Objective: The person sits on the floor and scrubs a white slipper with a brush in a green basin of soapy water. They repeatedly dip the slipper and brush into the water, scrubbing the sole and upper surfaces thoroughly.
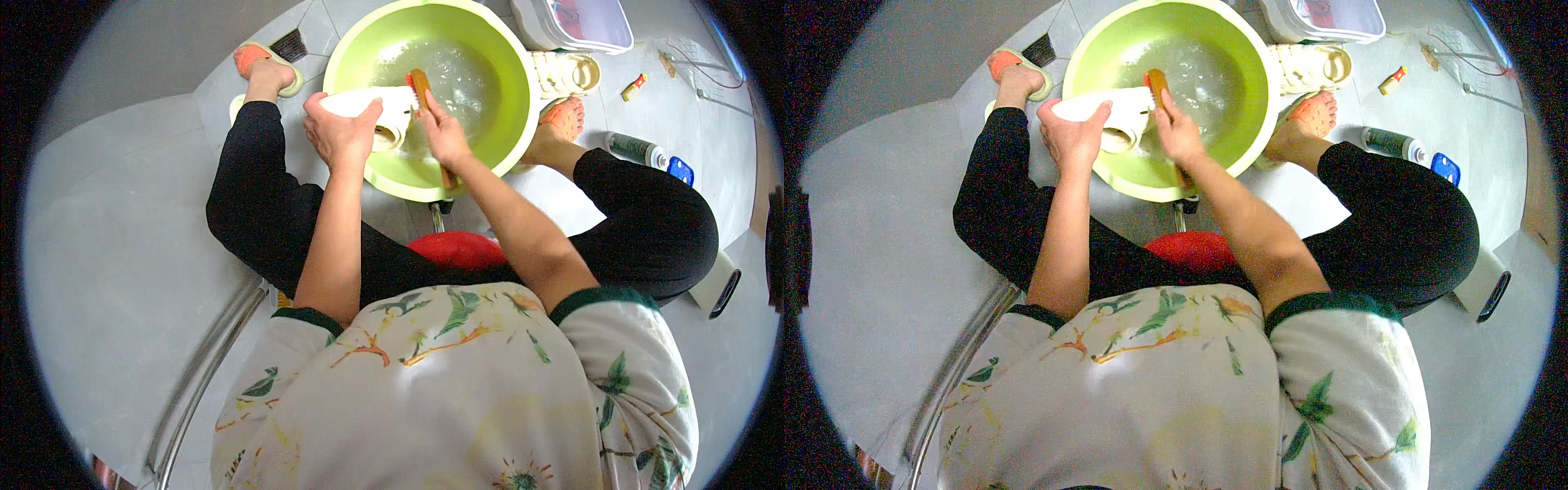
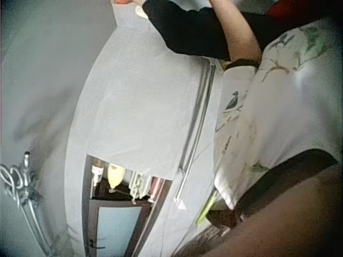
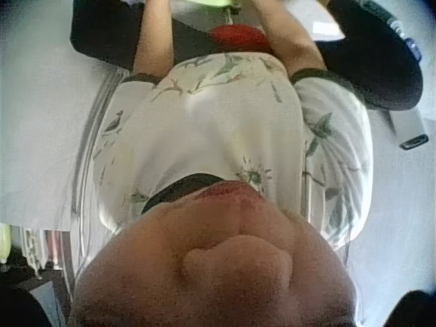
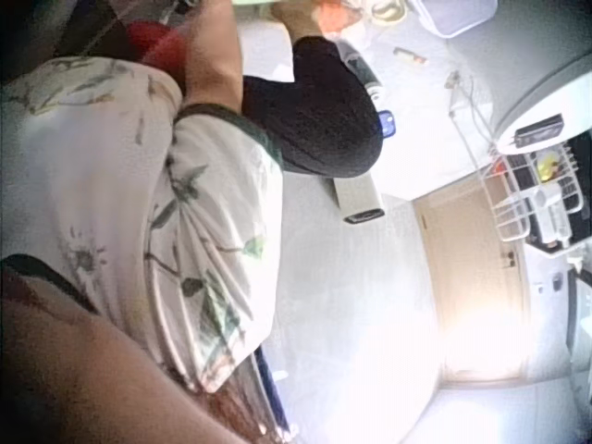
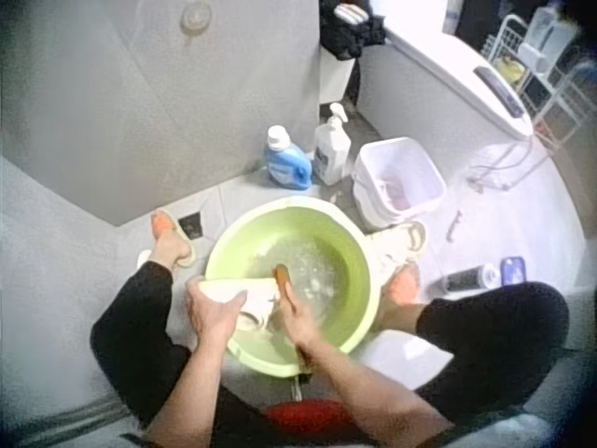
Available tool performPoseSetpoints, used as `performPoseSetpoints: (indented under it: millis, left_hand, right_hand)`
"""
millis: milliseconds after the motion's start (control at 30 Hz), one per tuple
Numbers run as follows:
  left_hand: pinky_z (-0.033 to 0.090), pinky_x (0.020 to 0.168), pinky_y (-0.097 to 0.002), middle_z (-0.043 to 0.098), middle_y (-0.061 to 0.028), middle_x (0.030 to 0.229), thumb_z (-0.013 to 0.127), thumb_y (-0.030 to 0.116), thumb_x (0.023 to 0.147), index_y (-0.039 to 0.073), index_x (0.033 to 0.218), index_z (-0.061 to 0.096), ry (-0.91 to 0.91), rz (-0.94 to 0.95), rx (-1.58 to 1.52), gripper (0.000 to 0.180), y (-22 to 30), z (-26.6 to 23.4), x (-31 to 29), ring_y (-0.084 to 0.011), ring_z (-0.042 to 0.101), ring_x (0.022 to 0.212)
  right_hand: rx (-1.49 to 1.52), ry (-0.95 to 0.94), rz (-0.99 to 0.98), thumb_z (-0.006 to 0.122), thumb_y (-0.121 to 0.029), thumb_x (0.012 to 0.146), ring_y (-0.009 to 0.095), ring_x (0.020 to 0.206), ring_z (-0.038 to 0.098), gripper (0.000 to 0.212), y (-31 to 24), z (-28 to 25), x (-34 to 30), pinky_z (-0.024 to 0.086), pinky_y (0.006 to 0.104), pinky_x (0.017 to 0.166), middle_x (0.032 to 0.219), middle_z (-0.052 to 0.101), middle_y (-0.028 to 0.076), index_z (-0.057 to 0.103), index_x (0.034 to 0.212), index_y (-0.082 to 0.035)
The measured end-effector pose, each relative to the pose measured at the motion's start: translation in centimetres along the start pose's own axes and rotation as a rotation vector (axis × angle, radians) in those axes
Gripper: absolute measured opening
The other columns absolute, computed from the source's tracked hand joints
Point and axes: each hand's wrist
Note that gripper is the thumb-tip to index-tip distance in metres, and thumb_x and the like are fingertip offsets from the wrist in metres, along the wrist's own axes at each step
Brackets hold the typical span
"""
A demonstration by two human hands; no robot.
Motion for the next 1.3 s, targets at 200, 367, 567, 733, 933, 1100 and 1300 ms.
performPoseSetpoints:
  millis: [200,367,567,733,933,1100,1300]
  left_hand:
    - [0.036,0.099,-0.0447,0.046,-0.024,0.12,0.084,0.034,0.057,0.003,0.126,0.036,-0.022,0.084,-0.081,0.089,-2.3,-0.2,-0.1,-0.0366,0.044,0.114]
    - [0.036,0.099,-0.0449,0.047,-0.0233,0.119,0.084,0.031,0.057,0.002,0.124,0.036,0.006,0.143,-0.135,0.087,-2.1,0.7,-0.5,-0.0363,0.044,0.114]
    - [0.036,0.099,-0.0449,0.046,-0.0227,0.118,0.083,0.028,0.056,0.001,0.122,0.038,0.013,0.061,-0.191,0.085,-3.5,0.8,-0.7,-0.0361,0.044,0.114]
    - [0.037,0.098,-0.045,0.046,-0.0224,0.117,0.083,0.026,0.056,0.001,0.12,0.039,0.035,0.147,-0.167,0.082,-2.2,1.1,-1.8,-0.0369,0.044,0.112]
    - [0.035,0.099,-0.0452,0.044,-0.0227,0.118,0.084,0.023,0.056,-0.001,0.119,0.039,0.046,0.143,-0.251,0.081,-5.7,1.7,-1.5,-0.0369,0.043,0.113]
    - [0.035,0.099,-0.0444,0.044,-0.0227,0.118,0.084,0.023,0.055,0.0,0.119,0.038,0.057,0.161,-0.248,0.082,-3.3,1.8,-1.3,-0.0363,0.042,0.113]
    - [0.04,0.095,-0.0423,0.046,-0.0212,0.114,0.086,0.019,0.055,-0.001,0.119,0.037,0.106,0.211,-0.172,0.083,-4.8,1.7,-1.3,-0.0327,0.047,0.107]
  right_hand:
    - [-0.375,-0.039,0.259,0.037,-0.042,0.095,0.035,0.107,0.06,0.052,-1.8,-3.6,4.8,0.047,0.0432,0.093,0.121,0.059,0.02,0.038,0.142,-0.02]
    - [-0.175,-0.01,0.417,0.039,-0.033,0.097,0.028,0.097,0.059,0.049,-0.4,-3.5,4.1,0.049,0.0398,0.085,0.121,0.059,0.016,0.038,0.143,-0.019]
    - [-0.124,0.012,0.099,0.042,-0.031,0.095,0.03,0.085,0.066,0.048,-7.1,2.4,-4.6,0.051,0.0365,0.08,0.102,0.066,0.023,0.043,0.14,-0.012]
    - [-0.446,-0.118,0.299,0.039,-0.032,0.094,0.034,0.095,0.065,0.045,-1.7,-0.4,4.2,0.048,0.0407,0.09,0.103,0.065,0.025,0.053,0.129,-0.007]
    - [0.009,-0.109,0.215,0.043,-0.03,0.093,0.043,0.095,0.062,0.053,-7.5,1.1,-4.2,0.046,0.0444,0.09,0.095,0.062,0.033,0.041,0.139,-0.005]
    - [-0.248,-0.042,0.239,0.04,-0.028,0.092,0.043,0.1,0.06,0.054,-4.7,0.1,3.5,0.046,0.0452,0.091,0.108,0.059,0.032,0.04,0.14,-0.005]
    - [-0.196,-0.117,0.102,0.039,-0.029,0.092,0.047,0.093,0.061,0.054,-5.3,0.6,-2.5,0.046,0.0488,0.09,0.094,0.061,0.034,0.036,0.142,-0.007]
Point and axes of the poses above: each hand's wrist, its own x-axis towards the middle knuckle, its own z-axis out of the palm, y = z × x
